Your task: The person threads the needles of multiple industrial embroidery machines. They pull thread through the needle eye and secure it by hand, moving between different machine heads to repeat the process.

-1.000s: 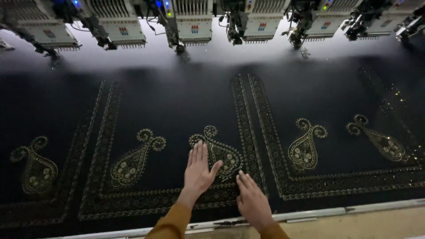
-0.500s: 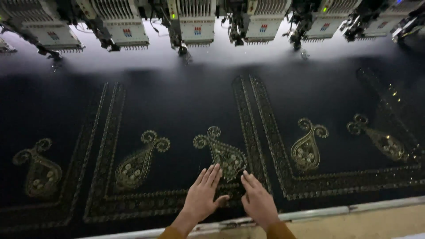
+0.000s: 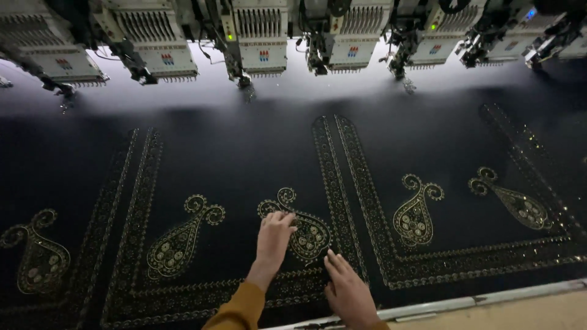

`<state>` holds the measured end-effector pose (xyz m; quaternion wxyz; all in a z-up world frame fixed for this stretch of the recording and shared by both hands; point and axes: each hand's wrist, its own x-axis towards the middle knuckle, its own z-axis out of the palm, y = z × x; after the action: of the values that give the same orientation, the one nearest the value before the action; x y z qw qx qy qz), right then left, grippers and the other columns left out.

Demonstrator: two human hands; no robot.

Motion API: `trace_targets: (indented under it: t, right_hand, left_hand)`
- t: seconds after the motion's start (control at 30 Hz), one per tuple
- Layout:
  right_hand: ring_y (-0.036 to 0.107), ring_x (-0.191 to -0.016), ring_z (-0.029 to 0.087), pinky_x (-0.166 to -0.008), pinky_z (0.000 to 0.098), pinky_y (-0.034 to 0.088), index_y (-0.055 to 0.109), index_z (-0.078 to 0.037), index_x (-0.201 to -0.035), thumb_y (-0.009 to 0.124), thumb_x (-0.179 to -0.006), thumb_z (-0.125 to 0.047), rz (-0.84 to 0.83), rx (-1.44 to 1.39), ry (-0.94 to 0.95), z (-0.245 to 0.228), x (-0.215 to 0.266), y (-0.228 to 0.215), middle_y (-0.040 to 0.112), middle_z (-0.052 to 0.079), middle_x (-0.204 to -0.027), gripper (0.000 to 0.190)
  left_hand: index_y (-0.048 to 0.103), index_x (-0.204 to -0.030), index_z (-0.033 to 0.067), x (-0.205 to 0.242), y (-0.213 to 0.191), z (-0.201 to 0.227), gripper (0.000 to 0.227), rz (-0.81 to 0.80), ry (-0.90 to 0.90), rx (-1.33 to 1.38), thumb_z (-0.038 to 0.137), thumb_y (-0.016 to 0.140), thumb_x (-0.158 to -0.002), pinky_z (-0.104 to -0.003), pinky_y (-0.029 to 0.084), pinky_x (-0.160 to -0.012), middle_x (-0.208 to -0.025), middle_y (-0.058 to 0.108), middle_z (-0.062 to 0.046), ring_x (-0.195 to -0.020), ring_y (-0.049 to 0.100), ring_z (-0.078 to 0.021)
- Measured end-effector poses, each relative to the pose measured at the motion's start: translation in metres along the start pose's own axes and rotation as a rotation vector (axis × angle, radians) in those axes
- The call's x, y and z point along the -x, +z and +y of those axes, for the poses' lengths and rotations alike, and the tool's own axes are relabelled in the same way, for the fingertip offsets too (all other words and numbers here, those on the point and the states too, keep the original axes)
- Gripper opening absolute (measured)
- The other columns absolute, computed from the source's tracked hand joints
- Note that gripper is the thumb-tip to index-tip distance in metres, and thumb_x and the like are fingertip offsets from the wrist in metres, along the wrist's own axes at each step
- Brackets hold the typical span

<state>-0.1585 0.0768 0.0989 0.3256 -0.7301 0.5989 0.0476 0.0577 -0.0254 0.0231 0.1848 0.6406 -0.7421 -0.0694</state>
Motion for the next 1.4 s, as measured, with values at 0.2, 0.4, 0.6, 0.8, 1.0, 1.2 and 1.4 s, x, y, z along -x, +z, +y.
trace_targets:
  t: [0.2,0.4,0.6,0.8,1.0,1.2,1.4]
  right_hand:
    - [0.025,-0.154,0.026,-0.117,0.0428,0.036,0.037,-0.014,-0.157,0.048,-0.100,-0.027,0.076,0.108,-0.084,0.020,-0.019,0.022,0.026,0.001,-0.169,0.059]
    - [0.029,-0.154,0.020,-0.117,0.0413,0.040,0.040,-0.021,-0.157,0.051,-0.102,-0.032,0.089,0.045,-0.010,0.009,-0.009,0.010,0.031,-0.006,-0.167,0.057]
    - [0.066,-0.113,0.024,-0.094,0.0421,0.054,0.069,-0.019,-0.133,0.067,-0.097,-0.026,0.385,0.057,-0.239,0.004,-0.024,0.021,0.071,0.005,-0.124,0.037]
    - [0.060,-0.093,0.024,-0.086,0.0412,0.048,0.072,-0.026,-0.128,0.066,-0.097,-0.027,0.416,0.063,-0.285,0.002,-0.040,0.026,0.065,-0.001,-0.101,0.032]
    - [0.061,-0.100,0.025,-0.089,0.0413,0.048,0.074,-0.017,-0.108,0.063,-0.098,-0.021,0.471,0.184,-0.372,0.008,-0.064,0.041,0.069,0.002,-0.108,0.015]
    - [0.056,-0.119,0.023,-0.101,0.0394,0.041,0.068,-0.023,-0.116,0.051,-0.104,-0.026,0.310,0.006,-0.131,-0.002,-0.061,0.032,0.070,-0.003,-0.121,0.021]
    - [0.058,-0.097,0.024,-0.091,0.0388,0.042,0.062,-0.021,-0.105,0.047,-0.105,-0.028,0.338,-0.124,-0.151,-0.001,-0.057,0.039,0.070,0.000,-0.105,0.016]
  left_hand:
    - [0.073,-0.085,0.0116,-0.007,0.013,0.006,0.013,0.191,0.061,-0.074,0.021,0.075,-0.094,-0.042,0.050,-0.086,-0.088,0.067,-0.006,-0.092,0.062,-0.0292]
    - [0.060,-0.096,0.0116,0.062,-0.043,0.010,0.014,0.185,-0.267,0.175,0.017,0.051,-0.106,-0.044,0.045,-0.088,-0.097,0.055,-0.008,-0.092,0.055,-0.0296]
    - [0.068,-0.102,0.0176,0.100,-0.036,0.004,0.006,0.133,-0.355,0.047,0.020,0.063,-0.102,-0.038,0.052,-0.086,-0.097,0.063,-0.004,-0.093,0.059,-0.0241]
    - [0.071,-0.128,0.0122,0.082,-0.021,0.004,0.035,0.140,-0.370,0.026,0.016,0.073,-0.093,-0.038,0.054,-0.090,-0.110,0.073,-0.007,-0.104,0.064,-0.0263]
    - [0.075,-0.096,0.0123,0.070,-0.006,-0.005,0.006,0.093,-0.175,-0.105,0.008,0.071,-0.093,-0.038,0.052,-0.078,-0.087,0.062,-0.006,-0.087,0.059,-0.0273]
    - [0.063,-0.093,0.0137,0.058,-0.005,-0.008,0.009,0.111,-0.228,-0.066,0.010,0.061,-0.100,-0.042,0.047,-0.083,-0.093,0.057,-0.007,-0.093,0.055,-0.0292]
    - [0.046,-0.085,0.0126,0.049,-0.009,-0.006,0.023,0.066,-0.430,0.613,-0.010,0.042,-0.090,-0.039,0.043,-0.069,-0.094,0.052,-0.006,-0.075,0.048,-0.0234]
